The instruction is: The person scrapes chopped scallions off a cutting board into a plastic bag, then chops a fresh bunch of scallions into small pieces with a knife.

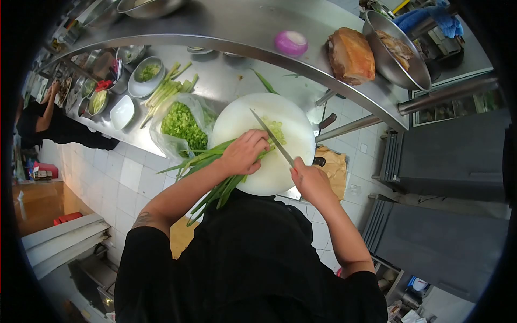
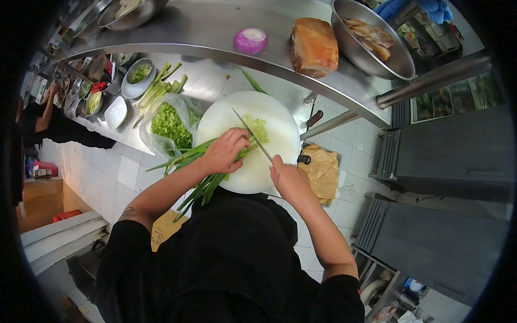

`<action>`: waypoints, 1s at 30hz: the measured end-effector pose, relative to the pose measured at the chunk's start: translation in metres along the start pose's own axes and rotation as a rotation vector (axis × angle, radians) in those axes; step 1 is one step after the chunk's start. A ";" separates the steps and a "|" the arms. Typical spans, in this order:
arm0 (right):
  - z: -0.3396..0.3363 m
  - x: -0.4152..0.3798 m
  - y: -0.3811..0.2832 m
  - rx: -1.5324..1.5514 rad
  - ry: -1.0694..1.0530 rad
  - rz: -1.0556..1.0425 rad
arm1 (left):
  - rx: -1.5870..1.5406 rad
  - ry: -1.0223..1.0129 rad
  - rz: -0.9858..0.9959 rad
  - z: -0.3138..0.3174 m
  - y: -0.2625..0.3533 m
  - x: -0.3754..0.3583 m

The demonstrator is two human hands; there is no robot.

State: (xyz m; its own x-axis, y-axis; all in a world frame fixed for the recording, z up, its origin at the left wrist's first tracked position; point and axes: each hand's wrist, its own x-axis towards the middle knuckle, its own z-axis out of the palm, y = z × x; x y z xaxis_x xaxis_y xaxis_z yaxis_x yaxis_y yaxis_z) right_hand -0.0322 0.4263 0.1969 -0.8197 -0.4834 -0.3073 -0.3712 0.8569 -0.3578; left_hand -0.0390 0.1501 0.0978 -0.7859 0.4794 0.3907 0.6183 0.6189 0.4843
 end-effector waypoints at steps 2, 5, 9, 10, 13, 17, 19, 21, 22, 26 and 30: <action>-0.004 -0.016 0.003 0.001 -0.043 0.024 | -0.001 -0.001 -0.006 0.001 0.000 -0.001; 0.016 -0.009 0.013 0.018 -0.023 0.011 | -0.016 -0.018 -0.014 0.001 0.000 0.000; 0.065 0.064 0.016 0.058 0.074 -0.033 | -0.014 -0.013 -0.013 0.002 -0.001 -0.001; 0.066 0.071 0.014 0.071 0.094 -0.046 | -0.011 -0.012 -0.016 0.001 -0.001 0.000; 0.033 0.052 0.007 0.032 0.066 -0.049 | -0.011 -0.015 -0.013 0.000 0.000 0.000; -0.007 -0.003 0.003 -0.010 -0.063 0.003 | -0.022 -0.008 -0.026 0.003 -0.001 -0.003; -0.013 -0.014 0.002 -0.026 -0.117 0.032 | -0.024 -0.011 -0.032 0.002 -0.001 -0.002; 0.013 0.003 0.010 0.009 -0.051 0.006 | -0.026 -0.014 -0.032 0.001 -0.001 -0.002; 0.032 0.016 0.014 0.027 -0.017 -0.006 | -0.023 -0.015 -0.031 0.000 -0.002 -0.002; 0.071 0.069 0.019 0.083 0.076 -0.053 | -0.014 -0.007 -0.027 0.002 -0.001 -0.001; 0.018 0.034 0.005 0.028 0.015 -0.032 | -0.021 -0.010 -0.022 0.001 0.000 -0.001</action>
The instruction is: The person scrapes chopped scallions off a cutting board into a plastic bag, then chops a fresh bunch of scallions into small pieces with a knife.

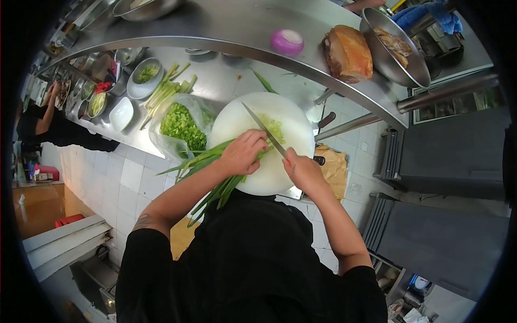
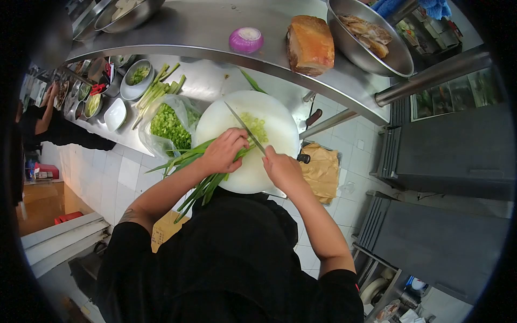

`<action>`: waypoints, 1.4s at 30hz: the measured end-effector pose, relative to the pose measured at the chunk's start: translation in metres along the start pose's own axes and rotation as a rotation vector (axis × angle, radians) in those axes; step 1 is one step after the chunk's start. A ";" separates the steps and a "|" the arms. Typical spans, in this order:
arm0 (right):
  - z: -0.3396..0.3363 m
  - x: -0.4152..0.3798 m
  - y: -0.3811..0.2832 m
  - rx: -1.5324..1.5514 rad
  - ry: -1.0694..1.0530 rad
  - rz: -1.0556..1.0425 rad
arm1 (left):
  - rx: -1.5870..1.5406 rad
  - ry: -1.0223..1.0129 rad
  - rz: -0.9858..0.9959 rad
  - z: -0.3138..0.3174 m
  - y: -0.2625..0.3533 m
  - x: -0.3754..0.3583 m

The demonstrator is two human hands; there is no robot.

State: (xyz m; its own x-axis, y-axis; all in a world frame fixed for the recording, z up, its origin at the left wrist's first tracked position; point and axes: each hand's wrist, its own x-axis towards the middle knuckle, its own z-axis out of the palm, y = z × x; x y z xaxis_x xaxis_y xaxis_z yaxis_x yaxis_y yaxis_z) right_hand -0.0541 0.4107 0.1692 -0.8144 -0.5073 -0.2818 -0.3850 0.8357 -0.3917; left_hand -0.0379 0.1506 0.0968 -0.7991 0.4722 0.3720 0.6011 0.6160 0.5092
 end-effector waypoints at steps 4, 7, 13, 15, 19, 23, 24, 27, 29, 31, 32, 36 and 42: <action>-0.029 -0.042 -0.006 -0.047 -0.135 0.073 | 0.000 0.004 0.000 0.001 -0.001 -0.002; 0.011 -0.022 0.008 0.011 -0.061 0.041 | 0.000 0.001 -0.005 0.000 -0.001 -0.002; 0.036 0.028 0.007 0.018 0.048 -0.033 | 0.004 0.004 0.011 0.000 0.000 -0.002; 0.001 0.001 -0.006 -0.006 -0.007 0.016 | 0.014 0.006 0.010 0.001 -0.001 -0.001; -0.024 -0.038 -0.007 -0.010 -0.118 0.069 | 0.006 0.005 -0.004 0.000 0.001 -0.002; 0.040 -0.002 0.014 0.054 -0.013 0.023 | 0.011 -0.001 -0.005 -0.001 0.001 -0.002; 0.054 0.015 0.014 0.060 -0.001 0.025 | 0.012 -0.004 -0.005 -0.001 0.001 -0.002; 0.065 0.035 0.015 0.064 0.024 0.021 | 0.024 0.007 -0.018 0.000 0.002 -0.006; 0.067 0.035 0.017 0.070 0.039 0.024 | 0.048 -0.013 -0.013 0.001 0.001 -0.005; 0.067 0.035 0.020 0.085 0.044 0.017 | 0.071 -0.026 0.002 0.002 0.002 -0.003; 0.067 0.035 0.020 0.079 0.040 0.020 | 0.084 -0.032 0.013 0.002 0.002 -0.004; 0.056 0.032 0.015 0.072 0.039 0.022 | 0.161 -0.046 0.015 0.002 0.005 -0.008; 0.012 -0.021 -0.001 0.020 0.072 -0.014 | 0.143 0.010 -0.025 0.006 0.006 -0.011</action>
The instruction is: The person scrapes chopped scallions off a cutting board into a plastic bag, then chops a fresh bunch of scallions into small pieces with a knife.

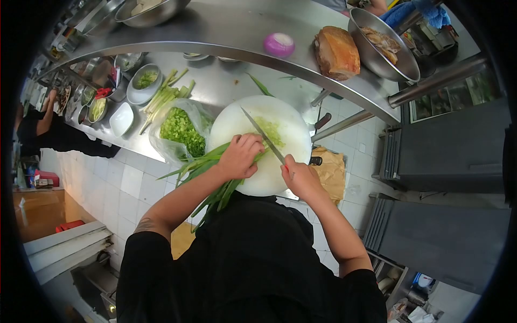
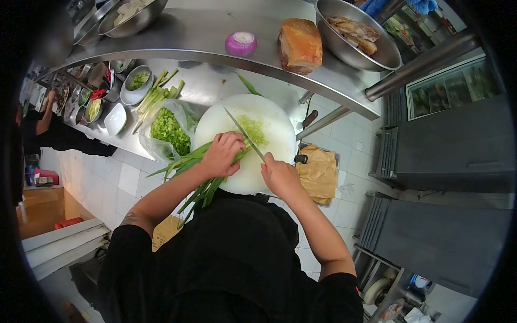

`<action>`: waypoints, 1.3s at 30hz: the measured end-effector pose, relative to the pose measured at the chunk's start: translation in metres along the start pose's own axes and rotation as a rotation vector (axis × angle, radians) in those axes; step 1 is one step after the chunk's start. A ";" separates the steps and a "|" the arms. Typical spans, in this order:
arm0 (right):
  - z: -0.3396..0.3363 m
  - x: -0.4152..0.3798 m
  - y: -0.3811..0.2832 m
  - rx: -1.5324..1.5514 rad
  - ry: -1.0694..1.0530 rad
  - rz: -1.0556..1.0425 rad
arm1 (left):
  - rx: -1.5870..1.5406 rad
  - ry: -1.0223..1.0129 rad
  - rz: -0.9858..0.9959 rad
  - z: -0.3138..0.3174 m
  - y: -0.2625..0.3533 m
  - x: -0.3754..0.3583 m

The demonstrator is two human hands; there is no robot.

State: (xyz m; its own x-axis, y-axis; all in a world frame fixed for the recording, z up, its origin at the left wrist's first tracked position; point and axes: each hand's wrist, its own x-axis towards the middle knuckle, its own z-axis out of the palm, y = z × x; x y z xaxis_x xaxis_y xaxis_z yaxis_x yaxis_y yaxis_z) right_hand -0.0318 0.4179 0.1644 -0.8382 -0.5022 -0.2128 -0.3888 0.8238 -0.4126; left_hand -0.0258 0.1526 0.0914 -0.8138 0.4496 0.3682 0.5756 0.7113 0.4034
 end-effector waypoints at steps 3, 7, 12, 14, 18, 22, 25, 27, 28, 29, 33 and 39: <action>-0.021 -0.023 -0.005 -0.033 -0.035 0.000 | -0.001 -0.005 0.000 -0.001 -0.001 0.000; -0.031 -0.038 -0.007 -0.055 -0.037 -0.020 | -0.033 -0.001 0.002 -0.001 -0.002 0.000; -0.027 -0.028 -0.011 -0.058 -0.072 0.001 | -0.067 -0.005 -0.010 -0.001 -0.005 -0.002; 0.001 -0.007 -0.003 -0.034 -0.055 0.009 | -0.075 -0.011 -0.015 -0.002 -0.004 -0.001; 0.052 0.042 0.013 -0.017 -0.020 0.034 | -0.083 -0.008 -0.016 -0.003 -0.003 -0.001; 0.049 0.047 0.017 0.015 -0.064 0.037 | -0.117 0.033 -0.028 0.002 -0.005 -0.002; 0.043 0.043 0.024 0.077 -0.073 -0.001 | -0.111 -0.004 -0.057 -0.004 -0.001 -0.002; 0.030 0.032 0.021 0.079 -0.048 0.013 | -0.103 -0.034 -0.061 -0.011 0.002 0.000; 0.021 0.025 0.017 0.079 -0.037 0.020 | -0.091 -0.033 -0.048 -0.012 0.003 0.000; 0.014 0.017 0.013 0.063 -0.013 -0.006 | -0.080 -0.033 -0.035 -0.013 0.003 0.000; -0.001 -0.013 0.003 -0.031 0.032 -0.063 | -0.066 -0.002 -0.006 -0.010 0.001 -0.002; -0.028 -0.041 -0.005 -0.100 -0.033 -0.051 | -0.080 0.002 -0.017 -0.010 0.002 -0.002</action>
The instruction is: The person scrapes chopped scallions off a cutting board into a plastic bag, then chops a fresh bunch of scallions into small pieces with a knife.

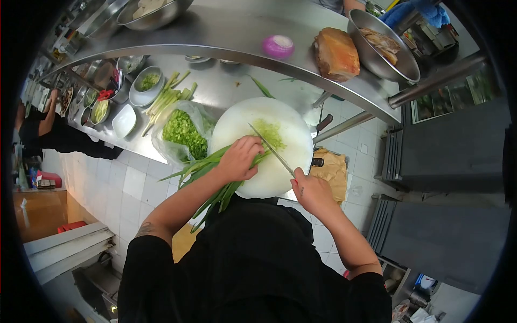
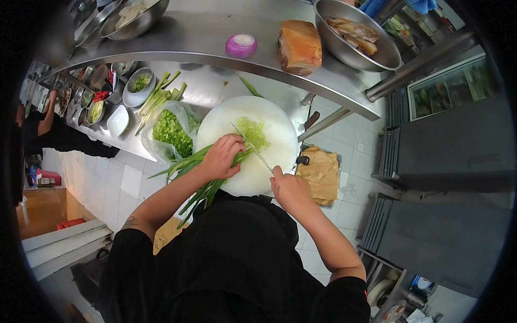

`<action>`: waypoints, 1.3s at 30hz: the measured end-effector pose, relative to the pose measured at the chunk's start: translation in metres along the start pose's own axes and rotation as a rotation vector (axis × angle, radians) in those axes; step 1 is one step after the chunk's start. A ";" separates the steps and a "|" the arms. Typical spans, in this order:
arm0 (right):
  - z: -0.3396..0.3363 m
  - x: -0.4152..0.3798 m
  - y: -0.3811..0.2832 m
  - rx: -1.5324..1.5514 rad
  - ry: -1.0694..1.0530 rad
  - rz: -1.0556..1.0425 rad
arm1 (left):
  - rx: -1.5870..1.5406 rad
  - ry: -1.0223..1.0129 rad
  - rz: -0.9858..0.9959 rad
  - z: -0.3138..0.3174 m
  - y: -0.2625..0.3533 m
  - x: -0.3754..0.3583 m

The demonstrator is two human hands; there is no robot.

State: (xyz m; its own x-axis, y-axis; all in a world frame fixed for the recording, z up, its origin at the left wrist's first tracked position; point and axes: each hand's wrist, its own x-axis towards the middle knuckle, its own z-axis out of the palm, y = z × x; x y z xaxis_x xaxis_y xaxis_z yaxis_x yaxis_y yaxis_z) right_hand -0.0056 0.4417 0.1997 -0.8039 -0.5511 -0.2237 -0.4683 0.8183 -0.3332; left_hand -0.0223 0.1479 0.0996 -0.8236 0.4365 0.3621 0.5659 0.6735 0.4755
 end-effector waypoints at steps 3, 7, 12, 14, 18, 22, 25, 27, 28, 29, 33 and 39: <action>0.005 0.010 0.000 0.021 -0.036 0.012 | -0.008 0.000 -0.013 0.001 -0.001 0.000; 0.079 0.075 0.018 0.095 0.013 0.023 | -0.023 0.002 -0.003 0.004 -0.004 -0.001; 0.040 0.072 0.005 0.063 0.008 0.006 | -0.023 0.008 -0.012 0.001 -0.003 -0.001; 0.012 0.045 -0.003 0.023 -0.037 0.029 | -0.022 0.009 -0.020 0.000 -0.001 -0.001; -0.011 0.018 -0.006 0.035 -0.120 0.057 | -0.027 0.021 -0.015 0.003 -0.004 -0.003; 0.059 0.059 0.012 0.100 -0.054 0.043 | -0.035 0.025 -0.017 0.003 -0.004 -0.004; 0.071 0.092 0.015 0.122 0.012 0.008 | -0.023 0.022 -0.032 0.003 -0.004 -0.003; 0.060 0.086 0.006 0.114 0.002 0.020 | -0.027 0.002 -0.019 0.002 -0.004 -0.003; 0.039 0.076 0.000 0.095 -0.024 0.035 | -0.027 0.010 -0.016 0.002 -0.005 -0.002; 0.021 0.064 -0.004 0.074 -0.053 0.050 | -0.029 0.020 -0.017 0.004 -0.005 -0.003; -0.007 0.029 -0.009 0.059 -0.134 0.078 | -0.032 0.019 -0.026 0.004 -0.005 -0.005; 0.074 0.086 0.012 0.107 -0.039 0.058 | -0.032 0.022 -0.032 0.004 -0.004 -0.004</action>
State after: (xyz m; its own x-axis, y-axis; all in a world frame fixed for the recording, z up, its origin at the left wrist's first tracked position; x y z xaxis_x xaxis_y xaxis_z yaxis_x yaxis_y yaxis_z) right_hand -0.0531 0.3925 0.1090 -0.8128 -0.5107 -0.2804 -0.3777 0.8283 -0.4139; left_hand -0.0212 0.1455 0.0930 -0.8405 0.4016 0.3638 0.5406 0.6671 0.5126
